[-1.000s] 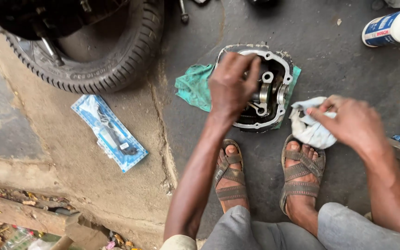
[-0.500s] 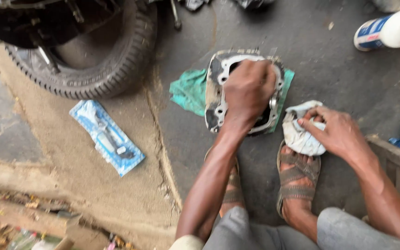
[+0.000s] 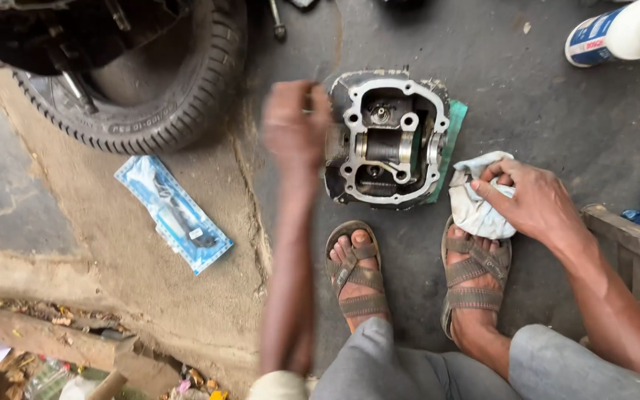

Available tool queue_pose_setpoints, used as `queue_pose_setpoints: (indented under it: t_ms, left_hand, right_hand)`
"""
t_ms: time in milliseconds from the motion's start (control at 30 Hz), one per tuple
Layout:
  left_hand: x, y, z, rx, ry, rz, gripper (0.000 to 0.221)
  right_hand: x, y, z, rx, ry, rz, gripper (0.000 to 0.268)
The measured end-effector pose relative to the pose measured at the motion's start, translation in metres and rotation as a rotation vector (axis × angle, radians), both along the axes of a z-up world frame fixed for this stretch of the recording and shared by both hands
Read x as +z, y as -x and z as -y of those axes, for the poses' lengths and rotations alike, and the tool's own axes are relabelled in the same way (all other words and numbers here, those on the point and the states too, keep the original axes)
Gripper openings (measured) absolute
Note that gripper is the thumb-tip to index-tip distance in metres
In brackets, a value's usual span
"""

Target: The person sits on the ground and cleans a disassembled motorcycle engine crankcase. They wipe the casting with a cloth, scrape the gasket surface with a small blade, and repeatedly wipe the interior and mating surfaces, handling small fittings from the parts pile nearby.

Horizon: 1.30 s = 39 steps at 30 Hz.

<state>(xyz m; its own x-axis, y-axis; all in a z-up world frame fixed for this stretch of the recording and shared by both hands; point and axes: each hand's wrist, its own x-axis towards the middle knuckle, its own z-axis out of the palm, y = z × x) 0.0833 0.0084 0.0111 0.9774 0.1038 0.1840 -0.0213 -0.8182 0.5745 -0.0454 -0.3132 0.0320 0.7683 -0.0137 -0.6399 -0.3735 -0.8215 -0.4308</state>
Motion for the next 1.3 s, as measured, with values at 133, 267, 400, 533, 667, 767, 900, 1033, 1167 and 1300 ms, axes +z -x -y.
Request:
queue_pose_setpoints:
  t_ms: [133,267,400,533,667,767,900,1033,1167,1300]
  left_hand:
    - [0.041,-0.024,-0.039,-0.411,-0.124,0.168,0.006]
    - [0.048,-0.028,-0.025,-0.602,-0.19,0.049,0.017]
    - [0.025,-0.004,-0.037,-0.673,-0.293,0.031,0.018]
    - [0.039,0.012,-0.043,-0.73,-0.31,0.085,0.035]
    - [0.044,0.016,-0.035,-0.677,-0.326,0.047,0.038]
    - [0.041,0.03,-0.04,-0.713,-0.276,0.086,0.045]
    - [0.032,0.04,-0.047,-0.676,-0.29,0.06,0.037]
    - [0.053,0.048,-0.041,-0.649,-0.234,0.037,0.036]
    - [0.051,0.084,-0.063,-0.809,-0.38,0.037,0.04]
    - [0.06,0.071,-0.057,-0.66,-0.25,-0.036,0.029]
  right_hand:
    - [-0.004,0.0,-0.001,-0.057,0.049,0.004,0.041]
    - [-0.022,0.002,0.005,-0.07,0.051,0.009,0.041]
    - [-0.02,0.004,0.002,-0.06,0.041,0.073,0.038]
    - [-0.036,0.011,0.005,-0.037,0.1,0.171,0.035]
    - [-0.029,0.015,-0.003,-0.129,0.086,0.206,0.036]
    - [-0.027,0.01,-0.001,-0.163,0.052,0.181,0.036]
    - [-0.043,0.013,0.007,-0.103,0.082,0.223,0.039]
    - [-0.012,0.005,-0.005,-0.176,0.045,0.059,0.045]
    - [-0.034,0.015,0.019,0.155,-0.076,0.261,0.055]
    - [-0.028,0.009,0.016,0.126,-0.044,-0.026,0.065]
